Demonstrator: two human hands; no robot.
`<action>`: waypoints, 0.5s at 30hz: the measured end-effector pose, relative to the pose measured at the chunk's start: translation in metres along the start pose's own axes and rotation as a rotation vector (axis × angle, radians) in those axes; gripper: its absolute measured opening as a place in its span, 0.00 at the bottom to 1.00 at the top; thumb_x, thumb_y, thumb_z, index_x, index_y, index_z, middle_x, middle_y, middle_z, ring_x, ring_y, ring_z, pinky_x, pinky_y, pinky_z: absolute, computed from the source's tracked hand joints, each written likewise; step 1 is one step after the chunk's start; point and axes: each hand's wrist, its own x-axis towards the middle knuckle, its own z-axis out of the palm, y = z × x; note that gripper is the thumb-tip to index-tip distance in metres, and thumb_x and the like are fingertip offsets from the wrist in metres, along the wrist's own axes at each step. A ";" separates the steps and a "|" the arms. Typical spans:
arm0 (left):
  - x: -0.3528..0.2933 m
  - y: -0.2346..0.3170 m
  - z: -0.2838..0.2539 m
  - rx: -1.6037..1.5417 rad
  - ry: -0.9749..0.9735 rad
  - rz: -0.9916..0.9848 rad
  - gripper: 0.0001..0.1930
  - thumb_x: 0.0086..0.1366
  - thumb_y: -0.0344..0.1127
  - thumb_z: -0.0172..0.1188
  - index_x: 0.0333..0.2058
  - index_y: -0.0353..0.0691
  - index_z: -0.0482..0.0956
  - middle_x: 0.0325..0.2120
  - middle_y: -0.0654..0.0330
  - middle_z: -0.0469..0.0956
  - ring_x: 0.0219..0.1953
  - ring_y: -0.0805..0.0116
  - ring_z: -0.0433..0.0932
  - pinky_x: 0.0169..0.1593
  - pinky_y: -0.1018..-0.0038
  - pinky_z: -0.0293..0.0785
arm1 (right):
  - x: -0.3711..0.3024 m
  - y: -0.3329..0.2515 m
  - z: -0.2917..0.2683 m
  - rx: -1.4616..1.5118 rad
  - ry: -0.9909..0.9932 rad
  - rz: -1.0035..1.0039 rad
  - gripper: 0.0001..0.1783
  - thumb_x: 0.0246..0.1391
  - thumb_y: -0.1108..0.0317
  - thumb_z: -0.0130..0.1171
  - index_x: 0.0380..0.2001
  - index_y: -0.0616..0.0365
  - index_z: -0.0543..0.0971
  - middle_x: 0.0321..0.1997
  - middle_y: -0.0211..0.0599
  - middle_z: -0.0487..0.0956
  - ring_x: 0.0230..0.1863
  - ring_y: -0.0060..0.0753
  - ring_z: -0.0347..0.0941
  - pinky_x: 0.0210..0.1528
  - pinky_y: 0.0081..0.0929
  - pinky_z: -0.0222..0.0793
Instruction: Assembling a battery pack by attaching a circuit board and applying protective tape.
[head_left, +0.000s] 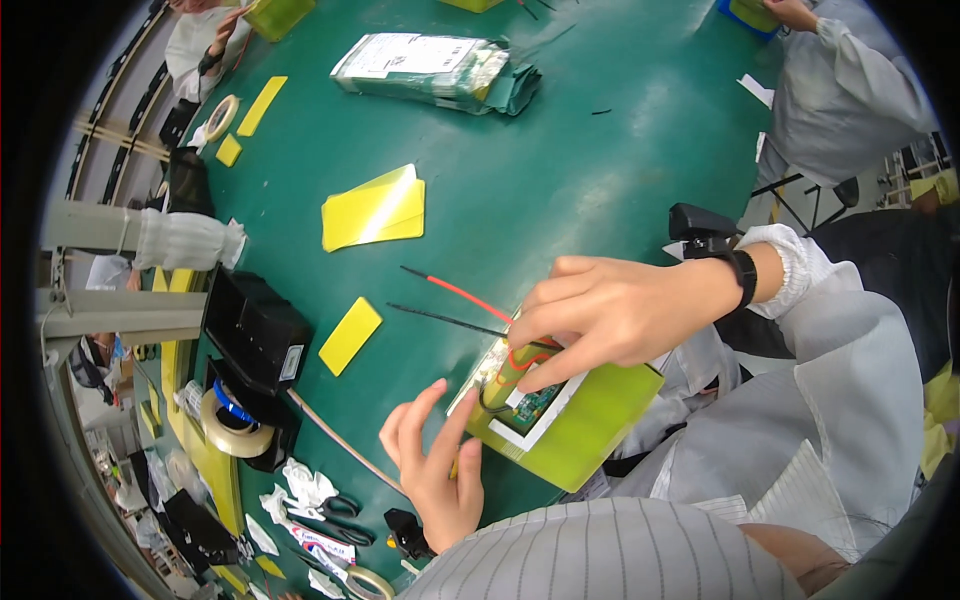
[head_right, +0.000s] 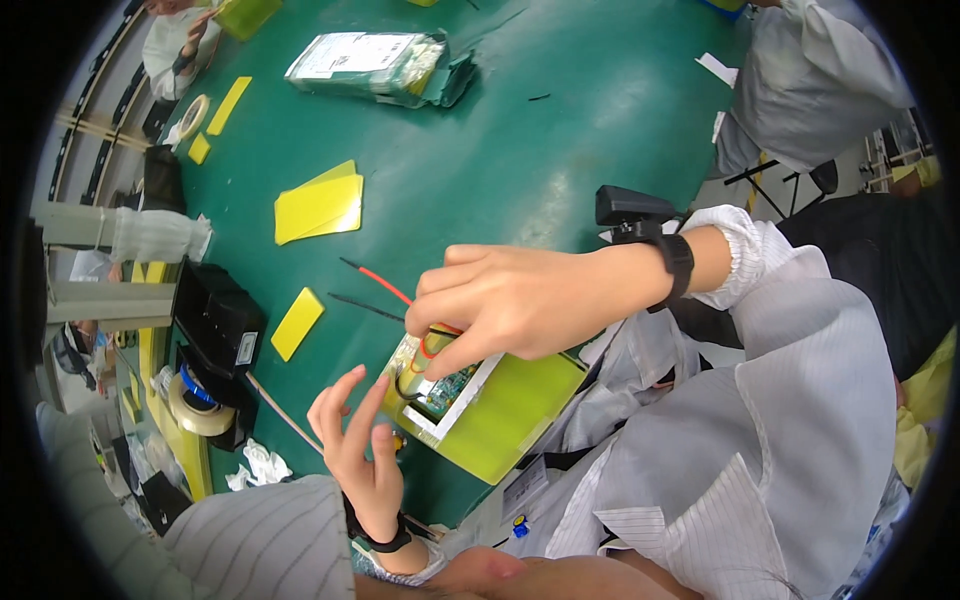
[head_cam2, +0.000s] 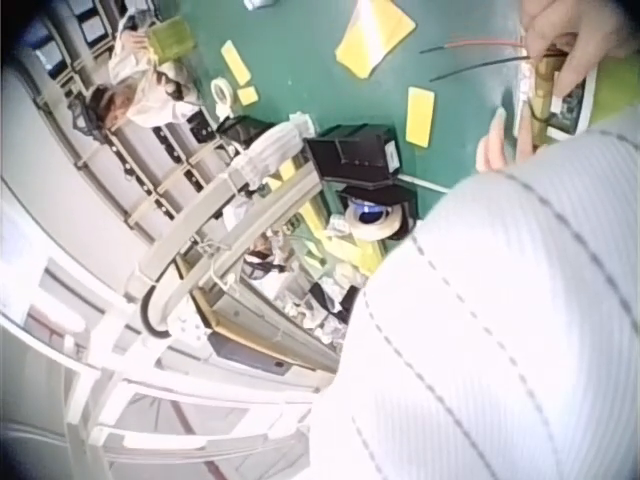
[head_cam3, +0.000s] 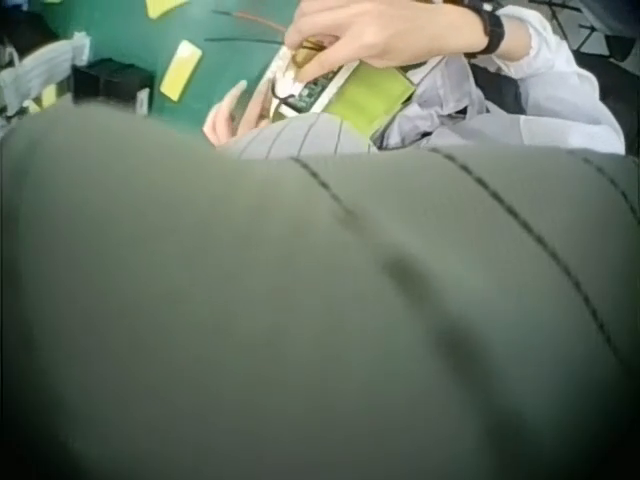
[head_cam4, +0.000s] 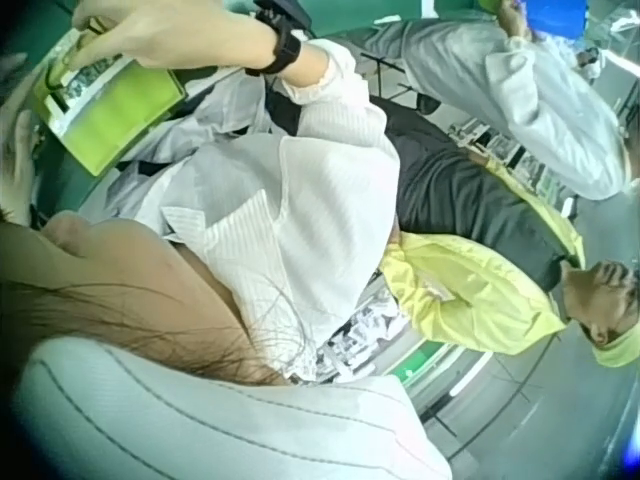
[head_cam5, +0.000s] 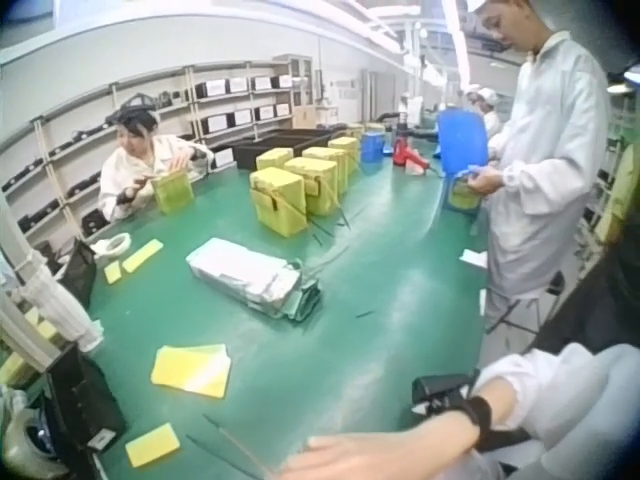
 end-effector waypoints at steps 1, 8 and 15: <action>-0.004 -0.008 0.005 0.058 -0.027 0.048 0.19 0.62 0.39 0.64 0.53 0.49 0.85 0.60 0.60 0.72 0.56 0.54 0.65 0.59 0.63 0.63 | -0.001 0.000 -0.001 -0.012 -0.009 0.010 0.16 0.46 0.75 0.62 0.41 0.53 0.84 0.44 0.34 0.76 0.47 0.35 0.73 0.42 0.32 0.62; -0.005 -0.003 0.006 0.283 -0.040 0.109 0.24 0.60 0.51 0.63 0.53 0.51 0.85 0.62 0.64 0.72 0.56 0.55 0.66 0.60 0.62 0.58 | 0.001 0.004 -0.008 -0.028 0.066 0.123 0.15 0.49 0.75 0.61 0.42 0.52 0.83 0.43 0.32 0.76 0.44 0.32 0.72 0.42 0.30 0.62; -0.009 -0.010 0.009 0.298 0.004 0.091 0.25 0.61 0.53 0.61 0.55 0.52 0.83 0.62 0.65 0.73 0.56 0.58 0.68 0.59 0.63 0.56 | 0.007 0.007 -0.005 -0.021 0.057 0.098 0.11 0.50 0.74 0.62 0.39 0.54 0.82 0.43 0.31 0.76 0.43 0.31 0.72 0.42 0.30 0.62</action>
